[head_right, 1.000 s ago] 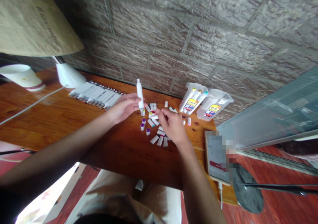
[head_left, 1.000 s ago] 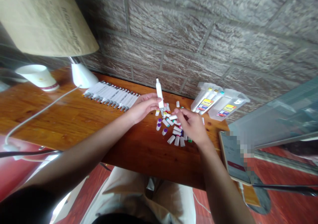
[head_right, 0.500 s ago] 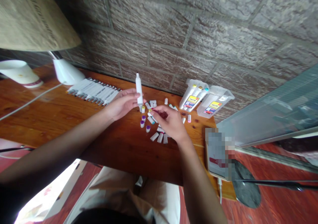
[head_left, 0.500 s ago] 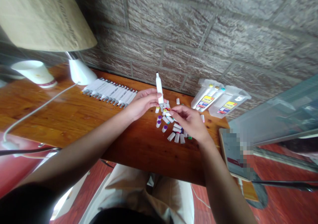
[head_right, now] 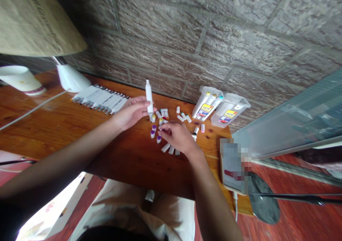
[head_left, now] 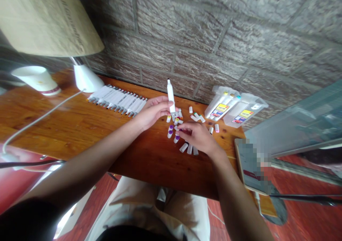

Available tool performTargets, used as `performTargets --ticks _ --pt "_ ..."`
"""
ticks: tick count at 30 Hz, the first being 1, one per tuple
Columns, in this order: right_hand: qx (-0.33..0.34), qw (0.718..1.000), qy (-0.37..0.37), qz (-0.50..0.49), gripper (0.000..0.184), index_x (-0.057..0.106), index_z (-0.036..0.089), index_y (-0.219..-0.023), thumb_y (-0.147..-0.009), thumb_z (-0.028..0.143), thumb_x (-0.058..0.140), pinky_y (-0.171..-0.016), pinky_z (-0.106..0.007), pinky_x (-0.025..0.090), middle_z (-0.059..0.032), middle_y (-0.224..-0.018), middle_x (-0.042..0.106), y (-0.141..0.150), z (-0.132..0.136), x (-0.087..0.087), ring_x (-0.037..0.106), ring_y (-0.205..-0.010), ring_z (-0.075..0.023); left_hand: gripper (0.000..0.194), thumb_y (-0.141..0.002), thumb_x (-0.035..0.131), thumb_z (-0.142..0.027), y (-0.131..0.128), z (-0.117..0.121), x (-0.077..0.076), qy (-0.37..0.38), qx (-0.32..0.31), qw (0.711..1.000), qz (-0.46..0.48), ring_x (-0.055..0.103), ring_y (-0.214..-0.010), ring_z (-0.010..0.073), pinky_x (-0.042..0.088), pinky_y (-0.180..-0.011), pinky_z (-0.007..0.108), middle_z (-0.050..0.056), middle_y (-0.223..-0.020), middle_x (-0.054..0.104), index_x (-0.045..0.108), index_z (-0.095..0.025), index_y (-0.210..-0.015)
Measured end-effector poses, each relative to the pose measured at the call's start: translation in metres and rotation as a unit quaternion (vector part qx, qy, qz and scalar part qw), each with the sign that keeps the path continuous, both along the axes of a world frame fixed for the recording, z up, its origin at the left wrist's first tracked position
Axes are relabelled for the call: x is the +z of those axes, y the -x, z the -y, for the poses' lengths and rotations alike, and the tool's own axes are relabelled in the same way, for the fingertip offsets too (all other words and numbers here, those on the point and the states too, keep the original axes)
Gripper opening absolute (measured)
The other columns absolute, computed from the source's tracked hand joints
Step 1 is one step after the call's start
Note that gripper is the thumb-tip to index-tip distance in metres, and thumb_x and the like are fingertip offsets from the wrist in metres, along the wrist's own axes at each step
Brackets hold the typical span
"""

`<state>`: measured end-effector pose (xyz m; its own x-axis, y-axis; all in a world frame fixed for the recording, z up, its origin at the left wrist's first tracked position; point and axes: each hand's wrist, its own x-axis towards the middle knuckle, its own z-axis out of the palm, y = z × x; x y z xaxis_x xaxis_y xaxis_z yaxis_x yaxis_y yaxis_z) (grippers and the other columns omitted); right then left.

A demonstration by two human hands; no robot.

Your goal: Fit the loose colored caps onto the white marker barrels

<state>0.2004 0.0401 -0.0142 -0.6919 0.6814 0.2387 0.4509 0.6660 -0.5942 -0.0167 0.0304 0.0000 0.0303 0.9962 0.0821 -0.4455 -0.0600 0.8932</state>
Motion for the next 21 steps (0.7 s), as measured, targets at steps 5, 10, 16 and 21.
performTargets --ticks 5,10,16,21 --pt "0.01 1.0 0.011 0.01 0.014 0.076 0.018 -0.1 -0.087 0.017 0.07 -0.067 -0.026 0.046 -0.0028 -0.086 0.074 -0.0009 -0.0002 -0.0006 0.062 -0.068 -0.0136 0.024 -0.068 0.083 -0.026 -0.001 0.0008 0.0003 0.004 -0.001 1.0 -0.007 0.075 -0.076 0.0171 0.054 -0.07 0.024 0.0 -0.072 0.072 0.068 -0.015 -0.083" --pt "0.016 0.999 0.048 0.015 0.028 0.075 0.016 -0.106 -0.082 0.006 0.066 -0.067 -0.025 0.047 -0.001 -0.081 0.071 -0.0025 0.0004 0.0011 0.061 -0.066 -0.0124 0.022 -0.07 0.082 -0.026 -0.0006 0.0007 -0.001 0.002 0.003 1.0 -0.017 0.075 -0.076 0.0166 0.054 -0.07 0.024 0.0 -0.073 0.073 0.069 -0.015 -0.084" --pt "0.005 0.999 0.045 0.02 0.032 0.074 0.016 -0.109 -0.082 0.004 0.064 -0.067 -0.024 0.046 -0.0003 -0.08 0.07 -0.0041 -0.0008 0.0017 0.059 -0.064 -0.0113 0.02 -0.071 0.081 -0.025 -0.0007 0.0009 -0.0005 0.006 0.006 1.0 -0.017 0.075 -0.077 0.0163 0.055 -0.072 0.025 0.0 -0.073 0.072 0.069 -0.015 -0.083" --pt "0.009 0.999 0.036 0.02 0.024 0.075 0.018 -0.103 -0.082 0.008 0.068 -0.068 -0.025 0.045 -0.0005 -0.081 0.069 -0.0004 -0.0003 0.0004 0.059 -0.067 -0.012 0.021 -0.069 0.082 -0.025 -0.003 0.0029 0.0019 0.008 0.004 1.0 -0.014 0.075 -0.075 0.0161 0.055 -0.071 0.024 0.0 -0.074 0.073 0.069 -0.015 -0.082"
